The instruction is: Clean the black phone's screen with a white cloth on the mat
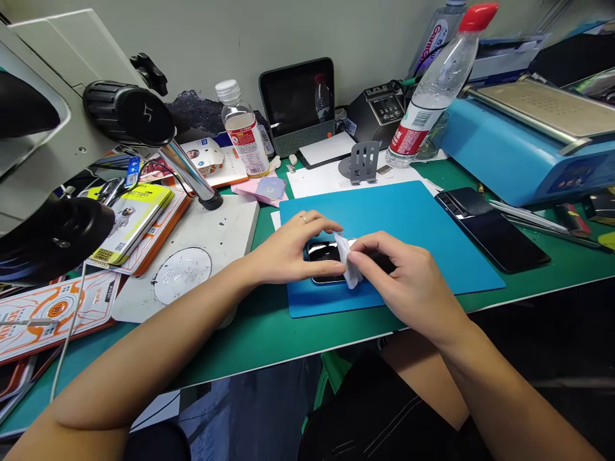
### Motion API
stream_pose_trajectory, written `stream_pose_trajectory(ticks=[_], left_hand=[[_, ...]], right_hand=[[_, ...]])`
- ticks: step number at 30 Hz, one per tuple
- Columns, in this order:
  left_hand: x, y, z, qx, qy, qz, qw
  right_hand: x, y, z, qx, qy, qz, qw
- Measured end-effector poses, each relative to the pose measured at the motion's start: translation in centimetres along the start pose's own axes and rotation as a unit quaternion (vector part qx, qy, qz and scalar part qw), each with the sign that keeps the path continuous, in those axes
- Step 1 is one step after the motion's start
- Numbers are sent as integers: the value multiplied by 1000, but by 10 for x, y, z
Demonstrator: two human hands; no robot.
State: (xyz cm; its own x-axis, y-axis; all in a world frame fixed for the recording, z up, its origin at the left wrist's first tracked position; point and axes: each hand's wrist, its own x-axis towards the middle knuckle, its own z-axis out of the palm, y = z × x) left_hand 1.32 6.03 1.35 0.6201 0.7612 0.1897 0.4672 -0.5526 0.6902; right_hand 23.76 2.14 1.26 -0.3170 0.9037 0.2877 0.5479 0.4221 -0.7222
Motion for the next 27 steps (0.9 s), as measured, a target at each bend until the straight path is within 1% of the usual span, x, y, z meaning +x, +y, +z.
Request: stream_pose_trajectory(ticks=[2, 3, 5, 7, 9, 10, 12, 14, 16, 18, 19, 21, 23, 25, 27], left_hand=[[0, 2, -2, -74, -2, 23, 997], [0, 3, -3, -113, -5, 22, 993], [0, 2, -4, -175, -13, -5, 984], [-1, 0, -3, -206, -14, -34, 978], [-1, -3, -1, -190, -3, -46, 981], [-1, -3, -1, -163, -2, -48, 986], [-2, -4, 1, -89, -19, -49, 995], [-2, -3, 2, -31, -36, -50, 998], [-2, -2, 2, -13, -42, -50, 998], [-1, -2, 2, -5, -39, -48, 998], [-1, -2, 2, 1, -39, -43, 998], [-1, -3, 3, 14, -41, -26, 999], [0, -4, 4, 36, -37, -4, 999], [0, -5, 5, 64, -3, 4, 998], [1, -7, 5, 80, 54, -17, 995]], right_hand=[[0, -5, 1, 77, 17, 29, 996], [0, -5, 1, 101, 30, 38, 994], [-2, -4, 1, 113, 55, 52, 991], [-3, 0, 0, 85, 68, 57, 992], [-5, 6, -2, 30, 67, 55, 996], [-6, 9, -2, -4, 61, 52, 997], [-7, 16, -2, -79, 62, 33, 994], [-8, 22, 0, -159, 83, -1, 984], [-10, 26, 1, -217, 119, -37, 968], [-12, 26, 3, -240, 149, -72, 957], [-14, 25, 3, -237, 152, -92, 955], [-18, 21, 4, -216, 131, -141, 957], [-22, 17, 5, -201, 82, -181, 959], [-25, 15, 7, -206, 30, -205, 956], [-29, 15, 8, -224, -17, -214, 951]])
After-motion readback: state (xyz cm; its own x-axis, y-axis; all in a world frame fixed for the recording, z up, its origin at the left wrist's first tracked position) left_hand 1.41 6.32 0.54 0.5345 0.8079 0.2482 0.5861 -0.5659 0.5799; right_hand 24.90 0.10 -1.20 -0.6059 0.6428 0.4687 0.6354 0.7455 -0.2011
